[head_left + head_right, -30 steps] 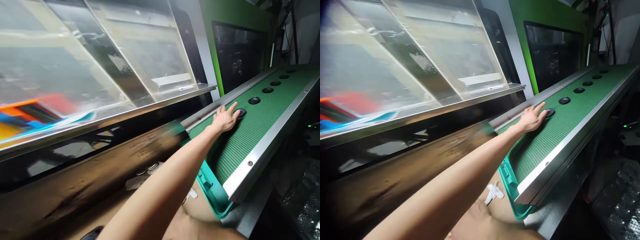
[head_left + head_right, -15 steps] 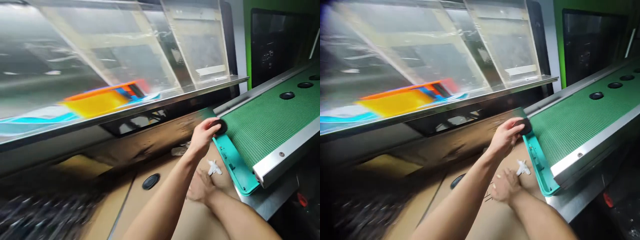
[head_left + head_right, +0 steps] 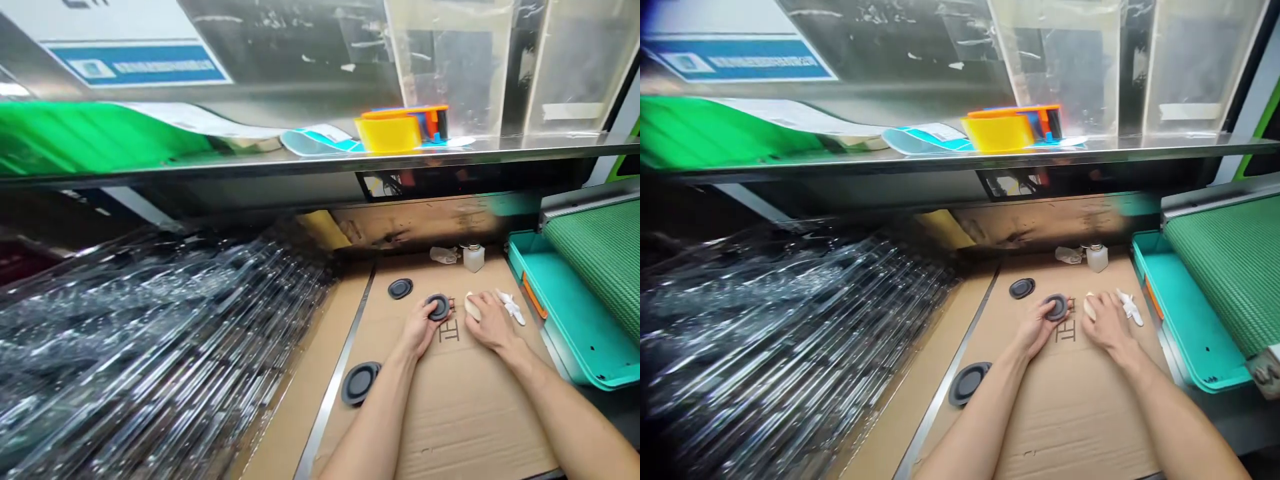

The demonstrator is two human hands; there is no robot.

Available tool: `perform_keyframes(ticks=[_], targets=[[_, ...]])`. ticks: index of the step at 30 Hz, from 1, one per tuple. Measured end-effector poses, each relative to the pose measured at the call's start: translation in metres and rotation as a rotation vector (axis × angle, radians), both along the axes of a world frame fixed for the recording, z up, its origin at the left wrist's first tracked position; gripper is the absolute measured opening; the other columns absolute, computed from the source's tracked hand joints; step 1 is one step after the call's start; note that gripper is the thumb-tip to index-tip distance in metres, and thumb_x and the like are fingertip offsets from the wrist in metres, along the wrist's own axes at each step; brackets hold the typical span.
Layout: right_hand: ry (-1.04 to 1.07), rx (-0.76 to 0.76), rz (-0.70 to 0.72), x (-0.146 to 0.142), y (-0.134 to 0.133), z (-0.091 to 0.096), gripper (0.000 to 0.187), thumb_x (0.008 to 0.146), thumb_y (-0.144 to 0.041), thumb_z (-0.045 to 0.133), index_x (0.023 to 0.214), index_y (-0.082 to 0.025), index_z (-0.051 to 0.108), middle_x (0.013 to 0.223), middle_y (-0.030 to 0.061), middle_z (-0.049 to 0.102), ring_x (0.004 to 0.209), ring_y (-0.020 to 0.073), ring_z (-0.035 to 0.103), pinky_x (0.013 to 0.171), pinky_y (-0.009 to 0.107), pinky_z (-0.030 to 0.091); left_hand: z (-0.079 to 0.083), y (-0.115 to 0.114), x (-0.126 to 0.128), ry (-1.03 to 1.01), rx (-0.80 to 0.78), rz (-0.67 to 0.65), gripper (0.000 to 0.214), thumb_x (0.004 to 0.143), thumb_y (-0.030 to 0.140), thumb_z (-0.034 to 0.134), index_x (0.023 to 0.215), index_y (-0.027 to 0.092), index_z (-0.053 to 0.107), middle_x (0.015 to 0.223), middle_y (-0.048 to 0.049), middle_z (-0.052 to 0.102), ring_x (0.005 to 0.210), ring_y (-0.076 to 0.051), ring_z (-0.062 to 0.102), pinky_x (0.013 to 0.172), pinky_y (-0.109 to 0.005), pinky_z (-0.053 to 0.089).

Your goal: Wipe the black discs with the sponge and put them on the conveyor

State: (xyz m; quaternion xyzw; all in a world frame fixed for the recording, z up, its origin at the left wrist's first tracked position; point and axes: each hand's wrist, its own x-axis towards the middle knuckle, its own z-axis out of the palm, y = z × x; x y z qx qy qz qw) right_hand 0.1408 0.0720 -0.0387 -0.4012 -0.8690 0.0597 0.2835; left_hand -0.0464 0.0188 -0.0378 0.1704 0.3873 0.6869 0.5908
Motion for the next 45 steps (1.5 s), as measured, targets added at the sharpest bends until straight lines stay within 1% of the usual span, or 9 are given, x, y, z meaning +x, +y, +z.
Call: perform_keyframes(ticks=[5,10,14,22,27,32,36,40,45], targets=[[0.256,0.093,-0.042,-0.004,0.001,0.001,0.036,0.091,-0.032,0.059,0.123,-0.019,0.068,0.114,0.0114,0.066,0.105,0.0272,0.059,0.096,0.042,0.046,0.003,-0.005,-0.001,-0.275,-0.034,-0.116,0.031,0.095,0.026,0.044,0.108,0.008,0.066,0.114,-0.0242,0.072,0.104,-0.033,0.072,0.082,-0.048,0.060],[0.351,0.078,0.116,-0.015,-0.014,0.008,0.035,0.093,-0.035,0.063,0.124,-0.019,0.066,0.117,0.0118,0.065,0.108,0.0259,0.060,0.097,0.042,0.050,0.005,-0.006,-0.001,-0.286,-0.039,-0.194,0.027,0.094,0.018,0.048,0.107,0.009,0.070,0.110,-0.0177,0.074,0.099,-0.028,0.072,0.086,-0.046,0.059],[0.340,0.061,0.132,-0.020,-0.017,0.003,0.038,0.093,-0.038,0.066,0.127,-0.021,0.067,0.118,0.0126,0.063,0.108,0.0266,0.060,0.095,0.042,0.053,0.004,0.001,0.008,-0.268,0.010,-0.231,0.028,0.100,0.025,0.051,0.110,0.012,0.073,0.113,-0.0135,0.074,0.099,-0.022,0.070,0.090,-0.036,0.058],[0.184,0.128,0.104,-0.042,-0.032,-0.004,0.040,0.097,-0.029,0.056,0.136,-0.021,0.064,0.124,0.0141,0.060,0.108,0.0271,0.056,0.093,0.042,0.053,0.007,0.006,0.022,-0.324,0.008,-0.246,0.042,0.105,0.037,0.038,0.130,0.015,0.064,0.118,-0.0148,0.073,0.109,-0.026,0.070,0.103,-0.044,0.053],[0.123,0.123,-0.086,-0.053,-0.026,-0.002,0.043,0.095,-0.029,0.056,0.136,-0.017,0.064,0.122,0.0168,0.059,0.107,0.0296,0.052,0.091,0.043,0.052,0.005,0.005,0.024,-0.286,0.016,-0.181,0.044,0.105,0.036,0.037,0.132,0.011,0.062,0.118,-0.0158,0.073,0.114,-0.026,0.068,0.107,-0.041,0.051],[0.039,0.118,-0.016,-0.050,-0.027,-0.001,0.045,0.096,-0.028,0.052,0.139,-0.019,0.062,0.123,0.0157,0.059,0.103,0.0283,0.052,0.089,0.040,0.052,0.004,0.005,0.026,-0.287,-0.012,-0.172,0.042,0.105,0.037,0.038,0.125,0.012,0.065,0.115,-0.0150,0.073,0.111,-0.025,0.070,0.105,-0.040,0.052],[0.047,0.093,-0.112,-0.045,-0.024,0.001,0.044,0.095,-0.028,0.053,0.136,-0.017,0.064,0.119,0.0172,0.059,0.104,0.0303,0.051,0.090,0.043,0.051,0.002,0.006,0.028,-0.238,0.004,-0.109,0.036,0.105,0.033,0.040,0.117,0.011,0.067,0.110,-0.0152,0.074,0.108,-0.024,0.070,0.101,-0.039,0.055],[0.044,0.086,0.042,-0.043,-0.020,-0.001,0.045,0.096,-0.028,0.051,0.139,-0.018,0.061,0.123,0.0166,0.058,0.107,0.0294,0.051,0.093,0.042,0.050,-0.002,0.008,0.027,-0.235,0.023,-0.109,0.035,0.104,0.033,0.043,0.113,0.011,0.069,0.110,-0.0163,0.074,0.107,-0.025,0.070,0.100,-0.039,0.055],[0.070,0.052,-0.030,-0.040,-0.022,0.003,0.042,0.095,-0.028,0.054,0.135,-0.021,0.064,0.121,0.0162,0.059,0.106,0.0305,0.051,0.092,0.044,0.050,-0.003,0.007,0.025,-0.205,0.031,-0.102,0.031,0.103,0.033,0.047,0.108,0.012,0.069,0.112,-0.0163,0.074,0.109,-0.025,0.070,0.099,-0.042,0.056]])
